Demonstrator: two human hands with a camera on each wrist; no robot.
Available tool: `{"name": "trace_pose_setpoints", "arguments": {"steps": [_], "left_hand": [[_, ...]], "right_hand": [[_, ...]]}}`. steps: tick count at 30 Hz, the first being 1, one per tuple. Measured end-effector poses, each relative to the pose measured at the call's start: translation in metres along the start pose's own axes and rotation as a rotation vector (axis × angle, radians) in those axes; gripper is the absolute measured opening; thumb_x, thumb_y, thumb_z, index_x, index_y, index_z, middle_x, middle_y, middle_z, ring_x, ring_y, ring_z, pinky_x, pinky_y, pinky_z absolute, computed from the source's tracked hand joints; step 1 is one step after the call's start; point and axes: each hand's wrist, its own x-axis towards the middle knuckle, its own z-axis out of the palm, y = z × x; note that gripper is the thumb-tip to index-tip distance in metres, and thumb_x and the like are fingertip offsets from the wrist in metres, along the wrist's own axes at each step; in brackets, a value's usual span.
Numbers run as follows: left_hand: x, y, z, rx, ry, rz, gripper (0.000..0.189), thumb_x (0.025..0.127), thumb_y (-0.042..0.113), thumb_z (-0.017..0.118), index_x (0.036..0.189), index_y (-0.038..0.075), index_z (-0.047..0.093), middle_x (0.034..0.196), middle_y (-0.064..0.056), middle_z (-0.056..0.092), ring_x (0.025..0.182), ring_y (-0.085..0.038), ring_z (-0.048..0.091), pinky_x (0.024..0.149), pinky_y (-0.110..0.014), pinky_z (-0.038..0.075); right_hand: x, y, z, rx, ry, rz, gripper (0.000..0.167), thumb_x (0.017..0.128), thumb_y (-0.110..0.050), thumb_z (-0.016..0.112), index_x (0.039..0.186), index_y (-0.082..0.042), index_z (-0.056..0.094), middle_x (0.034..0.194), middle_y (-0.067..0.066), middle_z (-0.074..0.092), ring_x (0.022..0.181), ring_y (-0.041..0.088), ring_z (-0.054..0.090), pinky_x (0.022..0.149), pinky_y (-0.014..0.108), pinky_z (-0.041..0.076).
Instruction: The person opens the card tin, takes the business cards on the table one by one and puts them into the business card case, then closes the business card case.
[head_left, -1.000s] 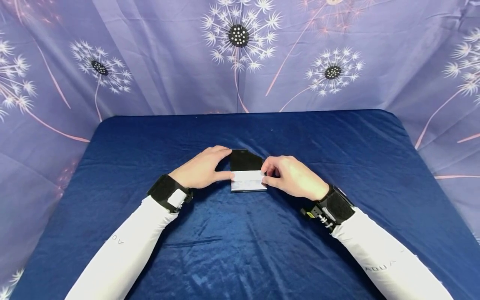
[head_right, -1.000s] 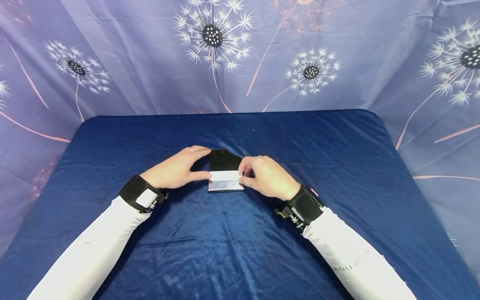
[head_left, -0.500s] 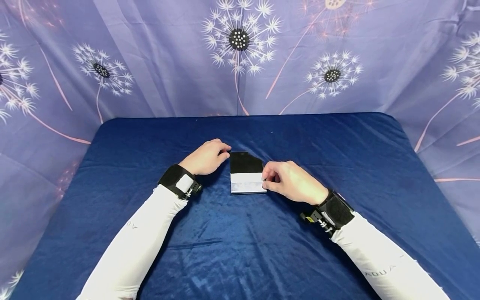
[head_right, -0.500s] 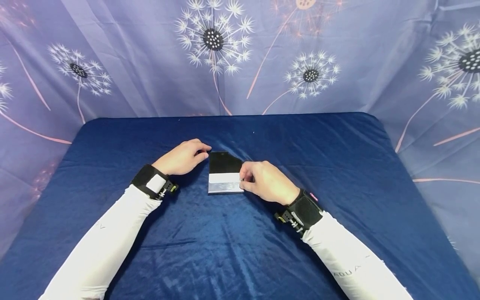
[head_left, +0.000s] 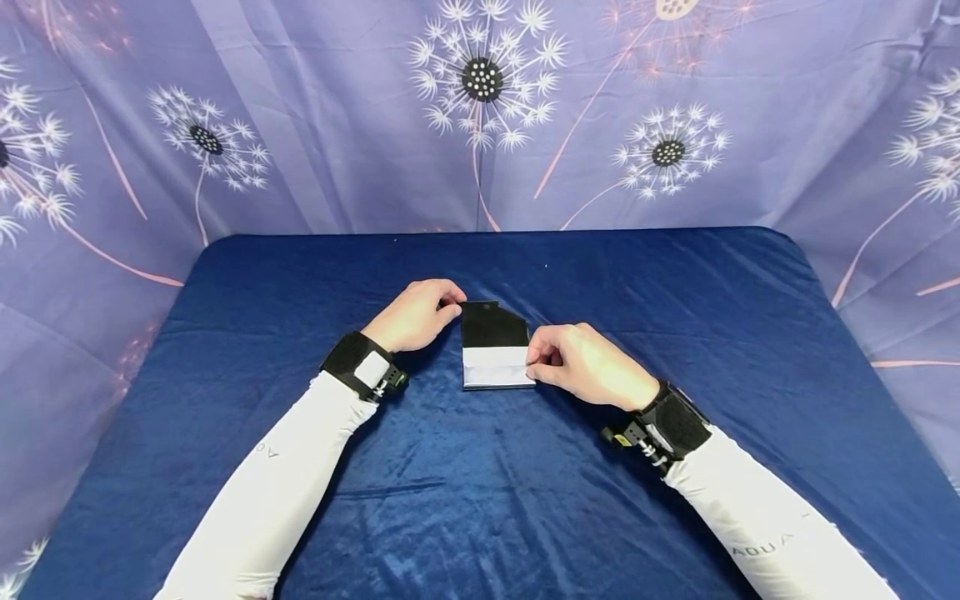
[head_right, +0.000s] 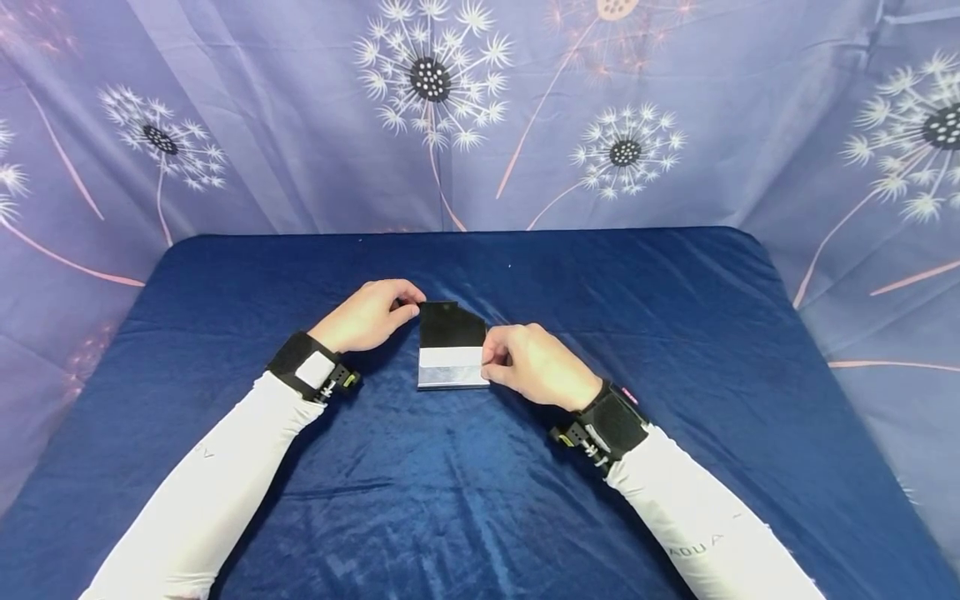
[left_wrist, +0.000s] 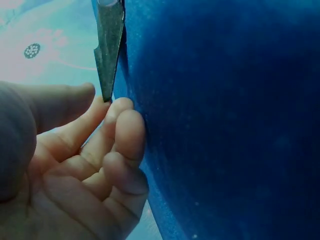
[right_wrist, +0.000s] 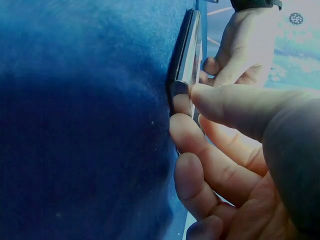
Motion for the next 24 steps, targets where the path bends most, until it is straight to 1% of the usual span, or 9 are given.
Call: {"name": "trace_pose_setpoints", "arguments": {"steps": [5, 7, 11, 17, 20, 24], "left_hand": [[-0.001, 0.001, 0.001, -0.031, 0.033, -0.005, 0.021, 0.11, 0.015, 0.06, 0.128, 0.008, 0.07, 0.12, -0.01, 0.072, 0.112, -0.025, 0.067, 0.098, -0.043, 0.052], [-0.002, 0.001, 0.002, -0.04, 0.039, -0.006, 0.02, 0.11, 0.016, 0.061, 0.127, 0.009, 0.069, 0.119, -0.009, 0.072, 0.112, -0.025, 0.068, 0.097, -0.042, 0.053], [-0.006, 0.003, 0.0, -0.052, 0.053, -0.005, 0.02, 0.11, 0.016, 0.061, 0.127, 0.01, 0.069, 0.118, -0.008, 0.073, 0.107, -0.023, 0.069, 0.093, -0.041, 0.054], [-0.013, 0.007, 0.0, -0.089, 0.068, -0.004, 0.02, 0.111, 0.016, 0.06, 0.127, 0.01, 0.069, 0.115, -0.006, 0.074, 0.089, -0.019, 0.069, 0.082, -0.037, 0.056], [-0.016, 0.009, -0.001, -0.107, 0.078, 0.005, 0.019, 0.111, 0.016, 0.06, 0.127, 0.011, 0.068, 0.112, -0.005, 0.074, 0.085, -0.017, 0.069, 0.08, -0.036, 0.056], [-0.02, 0.012, -0.002, -0.129, 0.089, 0.023, 0.018, 0.111, 0.014, 0.06, 0.126, 0.01, 0.068, 0.11, -0.006, 0.075, 0.084, -0.019, 0.07, 0.078, -0.036, 0.057]], "right_hand": [[0.0, 0.0, -0.002, 0.0, 0.014, 0.016, 0.013, 0.094, -0.011, 0.082, 0.093, -0.019, 0.072, 0.079, -0.011, 0.066, 0.069, 0.01, 0.06, 0.064, 0.028, 0.049], [0.0, 0.0, -0.002, 0.004, 0.026, 0.026, 0.012, 0.095, -0.011, 0.081, 0.094, -0.019, 0.072, 0.08, -0.01, 0.066, 0.069, 0.01, 0.06, 0.064, 0.028, 0.049], [0.001, 0.002, -0.002, 0.011, 0.05, 0.043, 0.01, 0.097, -0.011, 0.079, 0.103, -0.013, 0.071, 0.084, -0.008, 0.067, 0.073, 0.012, 0.061, 0.068, 0.03, 0.05], [0.002, 0.005, -0.003, 0.011, 0.092, 0.069, 0.022, 0.098, -0.012, 0.077, 0.118, -0.006, 0.068, 0.093, -0.004, 0.07, 0.077, 0.012, 0.063, 0.071, 0.032, 0.051], [0.003, 0.005, -0.003, 0.001, 0.107, 0.082, 0.027, 0.098, -0.012, 0.076, 0.123, -0.004, 0.068, 0.099, -0.001, 0.071, 0.08, 0.013, 0.063, 0.073, 0.033, 0.052], [0.004, 0.005, -0.003, 0.001, 0.121, 0.103, 0.032, 0.099, -0.012, 0.075, 0.129, -0.003, 0.068, 0.107, 0.004, 0.072, 0.086, 0.015, 0.065, 0.077, 0.036, 0.054]]}}
